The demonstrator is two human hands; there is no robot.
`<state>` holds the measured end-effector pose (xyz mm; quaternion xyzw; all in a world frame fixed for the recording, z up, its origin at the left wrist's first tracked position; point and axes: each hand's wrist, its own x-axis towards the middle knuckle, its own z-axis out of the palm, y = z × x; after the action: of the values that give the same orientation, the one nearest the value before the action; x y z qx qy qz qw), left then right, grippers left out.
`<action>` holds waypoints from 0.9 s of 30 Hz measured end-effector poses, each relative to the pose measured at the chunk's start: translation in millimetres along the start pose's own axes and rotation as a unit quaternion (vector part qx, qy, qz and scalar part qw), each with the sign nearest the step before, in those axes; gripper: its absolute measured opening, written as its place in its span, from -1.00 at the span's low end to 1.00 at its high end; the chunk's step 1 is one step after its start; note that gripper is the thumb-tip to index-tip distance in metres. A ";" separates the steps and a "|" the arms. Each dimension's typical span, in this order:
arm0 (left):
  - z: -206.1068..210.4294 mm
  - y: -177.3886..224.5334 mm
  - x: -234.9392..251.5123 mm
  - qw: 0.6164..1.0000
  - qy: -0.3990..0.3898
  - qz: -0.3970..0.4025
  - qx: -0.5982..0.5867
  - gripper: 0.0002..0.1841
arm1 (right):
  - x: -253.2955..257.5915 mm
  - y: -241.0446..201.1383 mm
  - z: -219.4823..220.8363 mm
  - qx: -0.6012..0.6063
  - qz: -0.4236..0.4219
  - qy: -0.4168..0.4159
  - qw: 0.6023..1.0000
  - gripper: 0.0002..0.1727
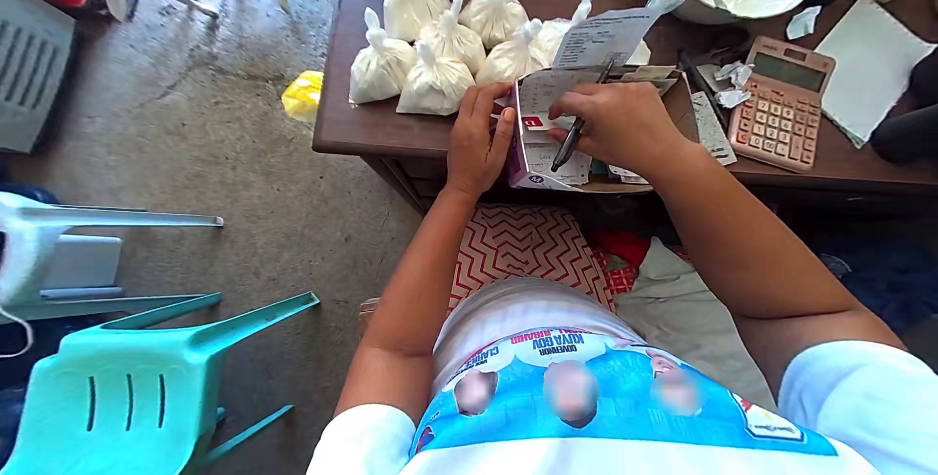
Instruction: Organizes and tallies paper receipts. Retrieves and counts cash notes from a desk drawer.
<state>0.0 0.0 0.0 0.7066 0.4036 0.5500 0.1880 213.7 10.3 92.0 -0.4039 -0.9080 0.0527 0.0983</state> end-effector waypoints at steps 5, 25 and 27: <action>-0.3 -0.3 -0.1 1.000 -0.003 -0.001 0.001 -0.55 | 8.3 -0.7 -4.3 -0.003 0.035 0.037 0.999 -0.73; -0.2 0.4 0.0 1.000 0.005 -0.001 -0.006 -0.56 | 4.6 -0.6 -7.9 0.016 0.031 0.029 0.999 -0.65; -0.5 0.4 -0.4 1.000 0.003 -0.001 -0.007 -0.56 | -0.2 -3.1 -6.7 0.016 0.006 -0.005 1.000 -0.59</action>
<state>-0.4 -0.6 0.2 0.7029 0.4013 0.5550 0.1923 213.1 8.2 99.1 -0.4078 -0.9049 0.0698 0.1002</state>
